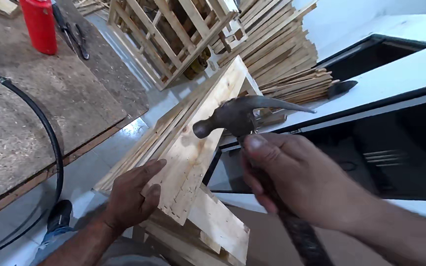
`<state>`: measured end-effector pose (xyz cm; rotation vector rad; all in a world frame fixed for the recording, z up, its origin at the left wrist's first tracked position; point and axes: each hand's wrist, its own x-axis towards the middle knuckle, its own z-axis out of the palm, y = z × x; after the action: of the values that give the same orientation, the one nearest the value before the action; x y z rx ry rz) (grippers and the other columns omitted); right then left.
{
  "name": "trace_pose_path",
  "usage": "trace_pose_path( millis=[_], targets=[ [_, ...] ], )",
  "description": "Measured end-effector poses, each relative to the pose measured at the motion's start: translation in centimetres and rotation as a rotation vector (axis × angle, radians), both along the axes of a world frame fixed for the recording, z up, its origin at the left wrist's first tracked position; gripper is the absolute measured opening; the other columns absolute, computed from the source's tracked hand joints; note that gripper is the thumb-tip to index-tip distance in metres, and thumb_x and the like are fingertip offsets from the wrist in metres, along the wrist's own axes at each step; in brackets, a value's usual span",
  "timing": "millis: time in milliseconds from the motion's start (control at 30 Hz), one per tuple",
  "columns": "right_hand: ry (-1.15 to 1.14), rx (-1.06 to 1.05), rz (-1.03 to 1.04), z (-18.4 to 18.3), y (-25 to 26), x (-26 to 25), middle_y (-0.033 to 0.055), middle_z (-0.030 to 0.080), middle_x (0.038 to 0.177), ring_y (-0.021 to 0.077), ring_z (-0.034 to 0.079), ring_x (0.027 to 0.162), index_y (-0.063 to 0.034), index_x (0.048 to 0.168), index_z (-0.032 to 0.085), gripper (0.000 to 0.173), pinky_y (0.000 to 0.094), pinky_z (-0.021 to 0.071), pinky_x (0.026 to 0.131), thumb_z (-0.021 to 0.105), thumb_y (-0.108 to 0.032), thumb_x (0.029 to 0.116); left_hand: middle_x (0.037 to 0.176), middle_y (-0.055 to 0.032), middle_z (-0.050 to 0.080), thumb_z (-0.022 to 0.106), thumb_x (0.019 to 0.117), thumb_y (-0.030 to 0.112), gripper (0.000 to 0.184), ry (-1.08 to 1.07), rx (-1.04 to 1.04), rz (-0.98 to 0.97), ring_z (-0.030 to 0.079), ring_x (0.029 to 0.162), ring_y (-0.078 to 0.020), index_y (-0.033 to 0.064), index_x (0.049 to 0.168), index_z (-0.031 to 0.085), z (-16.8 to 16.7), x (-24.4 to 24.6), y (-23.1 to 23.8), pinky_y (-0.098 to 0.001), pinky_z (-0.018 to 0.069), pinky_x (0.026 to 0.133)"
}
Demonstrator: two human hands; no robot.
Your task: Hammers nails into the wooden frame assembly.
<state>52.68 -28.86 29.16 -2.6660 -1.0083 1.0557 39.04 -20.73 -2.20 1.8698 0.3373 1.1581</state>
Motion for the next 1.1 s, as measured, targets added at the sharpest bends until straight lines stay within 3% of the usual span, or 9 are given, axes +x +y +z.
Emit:
trace_pose_path(
  millis=[167,333,500,600,700,833,900,1033,1100],
  targets=[
    [0.172,-0.706,0.066,-1.7,-1.4,1.0,0.0079,0.061,0.072,0.0199,0.062,0.057,-0.0065,0.104,0.062,0.054,0.0392,0.0548,0.054,0.038,-0.054,0.1085,0.128,-0.0057,0.072,0.040,0.1038,0.040,0.048,0.019,-0.028,-0.012,0.070,0.113,-0.0120,0.0137,0.134,0.067,0.2,-0.2,-0.2,-0.0354,0.0600,0.092],
    [-0.038,-0.009,0.007,0.7,-0.2,-0.1,0.0041,0.062,0.063,0.0162,0.060,0.046,-0.0142,0.091,0.063,0.051,0.0309,0.0543,0.042,0.037,-0.055,0.1071,0.127,-0.0045,0.072,0.036,0.1052,0.041,0.050,0.022,0.015,0.002,0.069,0.112,-0.0106,0.0143,0.135,0.066,0.1,-0.1,-0.2,-0.0331,0.0593,0.090],
    [0.113,-0.653,0.067,-2.2,-2.1,0.9,0.0097,0.062,0.075,0.0221,0.063,0.059,-0.0055,0.106,0.062,0.054,0.0411,0.0559,0.056,0.039,-0.054,0.1084,0.128,-0.0051,0.072,0.039,0.1036,0.040,0.049,0.032,-0.018,-0.002,0.070,0.113,-0.0127,0.0152,0.135,0.067,0.4,-0.1,-0.3,-0.0365,0.0599,0.091],
    [0.026,-0.379,0.032,1.5,-0.5,0.5,0.0036,0.059,0.068,0.0152,0.059,0.052,-0.0113,0.098,0.064,0.050,0.0328,0.0532,0.048,0.038,-0.053,0.1085,0.128,-0.0056,0.071,0.039,0.1042,0.041,0.049,0.020,-0.013,0.002,0.069,0.114,-0.0124,0.0158,0.136,0.066,0.1,0.0,-0.4,-0.0359,0.0598,0.091],
    [-0.050,-0.040,-0.002,0.4,-1.0,0.2,0.0048,0.061,0.064,0.0168,0.061,0.048,-0.0136,0.093,0.063,0.049,0.0322,0.0551,0.043,0.037,-0.053,0.1076,0.128,-0.0047,0.072,0.038,0.1041,0.040,0.048,0.016,-0.002,0.004,0.070,0.111,-0.0106,0.0161,0.137,0.065,0.1,-0.1,-0.3,-0.0335,0.0598,0.090],
    [0.139,-0.718,0.127,-2.8,-3.5,0.8,0.0130,0.064,0.078,0.0262,0.066,0.067,-0.0027,0.107,0.063,0.055,0.0463,0.0564,0.065,0.041,-0.053,0.1078,0.128,-0.0058,0.071,0.040,0.1040,0.038,0.048,0.020,0.007,-0.008,0.070,0.114,-0.0132,0.0145,0.136,0.066,0.3,0.0,-0.2,-0.0356,0.0600,0.092],
    [0.073,-0.615,0.139,-1.1,-2.6,0.7,0.0102,0.062,0.073,0.0240,0.065,0.061,-0.0057,0.103,0.064,0.053,0.0440,0.0571,0.058,0.042,-0.054,0.1073,0.128,-0.0061,0.072,0.040,0.1036,0.038,0.048,0.015,0.003,0.006,0.069,0.115,-0.0127,0.0138,0.134,0.067,0.1,-0.1,-0.3,-0.0346,0.0597,0.092],
    [-0.015,0.002,-0.008,-0.4,-1.8,-0.1,0.0019,0.060,0.065,0.0134,0.060,0.048,-0.0146,0.092,0.062,0.048,0.0297,0.0535,0.042,0.038,-0.054,0.1067,0.129,-0.0056,0.071,0.039,0.1050,0.040,0.048,0.007,0.007,0.001,0.068,0.116,-0.0115,0.0144,0.136,0.066,0.1,0.0,-0.4,-0.0335,0.0590,0.094],
    [0.058,-0.282,0.067,-2.4,-3.1,-0.2,0.0078,0.061,0.072,0.0207,0.064,0.059,-0.0061,0.102,0.062,0.052,0.0395,0.0568,0.054,0.039,-0.052,0.1083,0.128,-0.0050,0.071,0.040,0.1036,0.039,0.048,0.019,0.007,0.001,0.069,0.116,-0.0121,0.0150,0.135,0.067,0.2,-0.1,-0.4,-0.0348,0.0594,0.093]
  ],
)
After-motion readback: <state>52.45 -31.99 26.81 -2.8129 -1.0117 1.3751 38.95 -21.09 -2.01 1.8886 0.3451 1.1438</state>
